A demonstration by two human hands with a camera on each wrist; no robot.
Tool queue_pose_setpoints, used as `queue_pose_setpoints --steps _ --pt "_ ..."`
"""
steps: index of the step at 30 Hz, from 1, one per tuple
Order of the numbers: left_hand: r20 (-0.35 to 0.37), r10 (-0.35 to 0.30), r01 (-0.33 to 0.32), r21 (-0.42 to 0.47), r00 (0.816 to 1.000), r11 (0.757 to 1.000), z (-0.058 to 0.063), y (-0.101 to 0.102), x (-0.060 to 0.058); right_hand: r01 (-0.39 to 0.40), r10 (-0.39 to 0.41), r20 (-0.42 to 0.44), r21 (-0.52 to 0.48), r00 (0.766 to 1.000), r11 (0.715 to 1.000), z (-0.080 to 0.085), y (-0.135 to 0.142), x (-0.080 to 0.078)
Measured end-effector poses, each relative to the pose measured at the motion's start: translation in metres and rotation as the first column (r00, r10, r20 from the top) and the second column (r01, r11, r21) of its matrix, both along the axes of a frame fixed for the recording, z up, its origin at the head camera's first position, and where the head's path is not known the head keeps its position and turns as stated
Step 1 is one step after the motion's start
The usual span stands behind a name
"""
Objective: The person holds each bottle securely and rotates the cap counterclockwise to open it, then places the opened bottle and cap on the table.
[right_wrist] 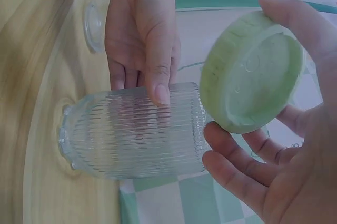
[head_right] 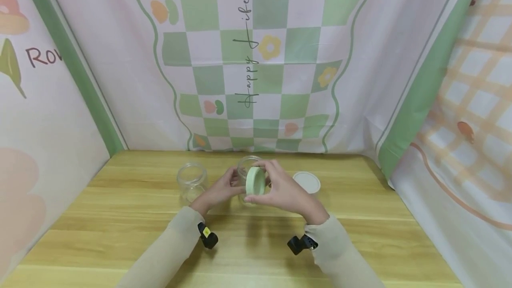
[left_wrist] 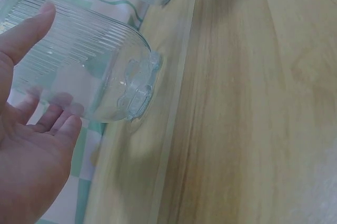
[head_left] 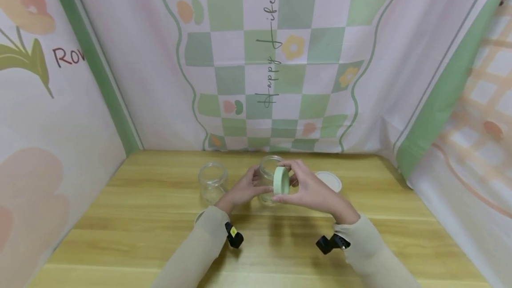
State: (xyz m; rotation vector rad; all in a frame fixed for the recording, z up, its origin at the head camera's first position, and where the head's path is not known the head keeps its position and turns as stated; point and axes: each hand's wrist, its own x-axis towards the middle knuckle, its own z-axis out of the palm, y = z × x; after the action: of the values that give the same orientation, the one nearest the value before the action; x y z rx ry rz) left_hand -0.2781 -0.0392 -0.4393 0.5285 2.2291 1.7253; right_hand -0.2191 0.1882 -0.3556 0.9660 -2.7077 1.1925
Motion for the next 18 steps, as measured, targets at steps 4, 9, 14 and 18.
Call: queue_pose_setpoints --steps 4,9,14,18 --pt "0.009 0.017 -0.017 -0.010 1.000 1.000 -0.001 0.001 0.001 -0.011 0.011 0.032 0.002 0.999 1.000 0.000 0.002 0.003" --pt "0.004 0.015 -0.015 -0.012 1.000 1.000 -0.001 0.001 0.001 -0.014 0.009 0.071 0.063 0.997 0.998 -0.004 0.005 0.008" --pt "0.001 0.014 -0.014 -0.005 1.000 1.000 -0.001 0.001 0.001 -0.036 0.029 0.073 0.093 0.997 0.995 -0.008 0.008 0.008" --pt "0.006 0.011 -0.011 0.000 1.000 1.000 -0.001 0.001 0.002 -0.084 0.075 0.109 0.076 0.991 0.994 -0.011 0.011 0.008"
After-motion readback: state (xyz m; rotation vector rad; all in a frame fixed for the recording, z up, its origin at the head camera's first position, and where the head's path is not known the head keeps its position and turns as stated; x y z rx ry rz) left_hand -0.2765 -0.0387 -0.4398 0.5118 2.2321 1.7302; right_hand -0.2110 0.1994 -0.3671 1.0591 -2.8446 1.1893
